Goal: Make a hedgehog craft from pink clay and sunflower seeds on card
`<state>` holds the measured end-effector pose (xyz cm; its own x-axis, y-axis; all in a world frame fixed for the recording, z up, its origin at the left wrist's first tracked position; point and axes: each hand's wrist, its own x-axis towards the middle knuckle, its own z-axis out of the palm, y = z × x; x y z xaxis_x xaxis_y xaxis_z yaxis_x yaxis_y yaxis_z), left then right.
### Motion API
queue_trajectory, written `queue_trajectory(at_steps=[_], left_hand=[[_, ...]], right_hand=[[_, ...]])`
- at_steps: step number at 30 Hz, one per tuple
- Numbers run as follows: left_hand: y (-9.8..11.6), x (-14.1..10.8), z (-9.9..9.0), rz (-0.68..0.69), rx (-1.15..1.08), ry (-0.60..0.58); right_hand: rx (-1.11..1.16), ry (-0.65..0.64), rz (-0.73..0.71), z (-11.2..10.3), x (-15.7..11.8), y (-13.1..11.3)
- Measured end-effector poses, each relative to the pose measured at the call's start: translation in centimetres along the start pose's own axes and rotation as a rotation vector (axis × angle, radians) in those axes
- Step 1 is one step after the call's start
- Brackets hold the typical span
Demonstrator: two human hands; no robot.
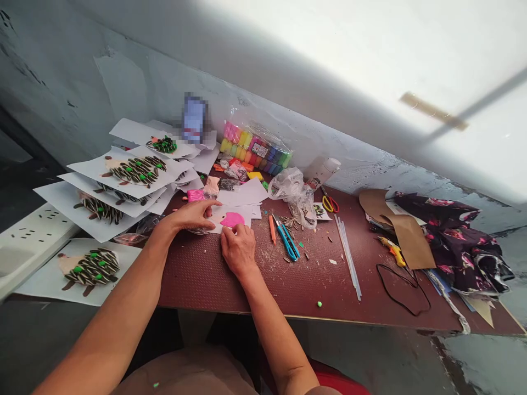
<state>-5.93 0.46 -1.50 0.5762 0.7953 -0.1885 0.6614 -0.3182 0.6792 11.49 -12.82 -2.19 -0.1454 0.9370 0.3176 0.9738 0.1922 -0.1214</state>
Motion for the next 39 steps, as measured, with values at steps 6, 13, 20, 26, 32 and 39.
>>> queue_trajectory(at_steps=[6, 13, 20, 26, 32, 39], left_hand=[[0.09, -0.08, 0.03, -0.002, -0.005, -0.001], [0.23, -0.16, -0.06, -0.007, 0.004, -0.009], [0.14, -0.10, -0.04, -0.011, 0.013, -0.014], [0.18, -0.15, -0.04, -0.012, 0.015, -0.004], [0.36, -0.23, -0.11, -0.016, -0.007, -0.003], [0.31, -0.24, -0.09, -0.010, -0.014, 0.013]], right_hand=[[-0.018, -0.003, -0.030, -0.11, -0.21, 0.07], [-0.023, -0.028, -0.043, -0.14, -0.21, -0.04], [-0.024, -0.062, -0.013, -0.15, 0.05, -0.26], [0.015, -0.056, 0.005, -0.04, 0.13, -0.20], [0.070, 0.051, 0.057, -0.16, -0.04, 0.40], [-0.001, 0.012, -0.035, 0.13, -0.26, 0.05]])
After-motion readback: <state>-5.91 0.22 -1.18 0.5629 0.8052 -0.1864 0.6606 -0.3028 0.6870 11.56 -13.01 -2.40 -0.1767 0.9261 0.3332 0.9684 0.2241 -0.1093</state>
